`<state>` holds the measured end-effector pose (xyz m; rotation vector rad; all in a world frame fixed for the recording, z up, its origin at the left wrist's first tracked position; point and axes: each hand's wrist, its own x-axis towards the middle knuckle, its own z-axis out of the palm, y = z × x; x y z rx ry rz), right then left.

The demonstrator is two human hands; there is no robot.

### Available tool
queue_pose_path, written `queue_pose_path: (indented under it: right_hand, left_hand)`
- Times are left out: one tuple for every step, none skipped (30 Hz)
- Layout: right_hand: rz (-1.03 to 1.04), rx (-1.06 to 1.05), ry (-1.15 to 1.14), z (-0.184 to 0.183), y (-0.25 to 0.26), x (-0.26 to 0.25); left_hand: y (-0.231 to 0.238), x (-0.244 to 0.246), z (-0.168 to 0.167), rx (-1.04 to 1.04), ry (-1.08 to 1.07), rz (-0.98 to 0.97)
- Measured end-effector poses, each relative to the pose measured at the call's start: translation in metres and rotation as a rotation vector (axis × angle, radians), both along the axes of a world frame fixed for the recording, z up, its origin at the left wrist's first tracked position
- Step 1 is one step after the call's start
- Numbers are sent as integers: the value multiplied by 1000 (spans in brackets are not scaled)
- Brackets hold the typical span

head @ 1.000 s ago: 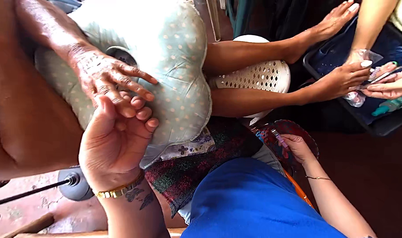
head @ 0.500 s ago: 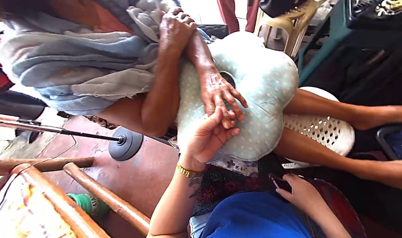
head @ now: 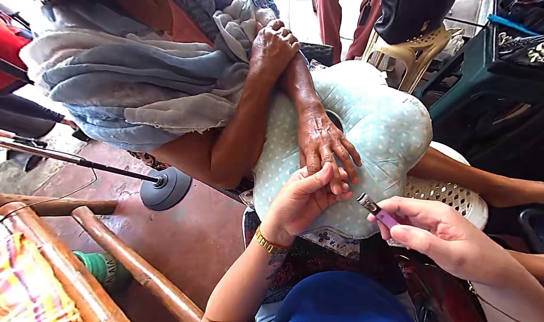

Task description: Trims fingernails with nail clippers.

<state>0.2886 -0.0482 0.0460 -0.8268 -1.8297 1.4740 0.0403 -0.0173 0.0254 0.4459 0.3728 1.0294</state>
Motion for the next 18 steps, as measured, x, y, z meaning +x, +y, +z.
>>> queue_pose_path:
  right_hand:
    - [11, -3, -36, 2, 3, -4]
    - [16, -11, -64, 4, 5, -7]
    - [23, -16, -78, 5, 7, -10]
    - [28, -21, -83, 5, 8, -12]
    - [30, -25, -82, 5, 9, -13]
    - [30, -25, -83, 5, 10, -13]
    - [27, -26, -85, 6, 11, -13]
    - [25, -25, -88, 6, 12, -13]
    - [24, -24, -93, 7, 12, -14]
    - [24, -24, -102, 7, 13, -14]
    - [25, -24, -109, 8, 13, -14]
    - [24, -27, -111, 8, 14, -14]
    - [20, -33, -111, 9, 14, -14]
    - [18, -41, -109, 10, 15, -14]
    - [17, -49, -106, 11, 16, -14]
    - [15, -56, -106, 12, 16, -14]
    - [14, -63, -105, 13, 17, -14]
    - [13, -72, -107, 14, 17, -14]
  left_hand:
    - [0, 0, 0, 1, 0, 1]
    - [1, 0, 0, 6, 0, -1]
    - [1, 0, -1, 11, 0, -2]
    - [1, 0, -1, 14, 3, -1]
    - [2, 0, -1, 14, 3, -3]
    - [2, -1, -1, 16, 2, -7]
    - [2, -1, -1, 16, -1, -8]
    - [2, -1, -1, 20, -4, -9]
    - [1, -1, -1, 22, -9, -11]
    - [1, -1, -2, 21, -16, -14]
    - [1, -1, -2, 19, -21, -16]
    - [1, -2, -2, 14, -26, -16]
    - [1, -2, -2, 10, -27, -15]
    - [1, -2, -2, 4, -23, -12]
    - [2, -2, -1, 2, -21, -12]
    - [2, -2, 0, 3, -22, -12]
    - [2, -2, 0, 4, -24, -14]
    - [2, -2, 0, 5, -26, -13]
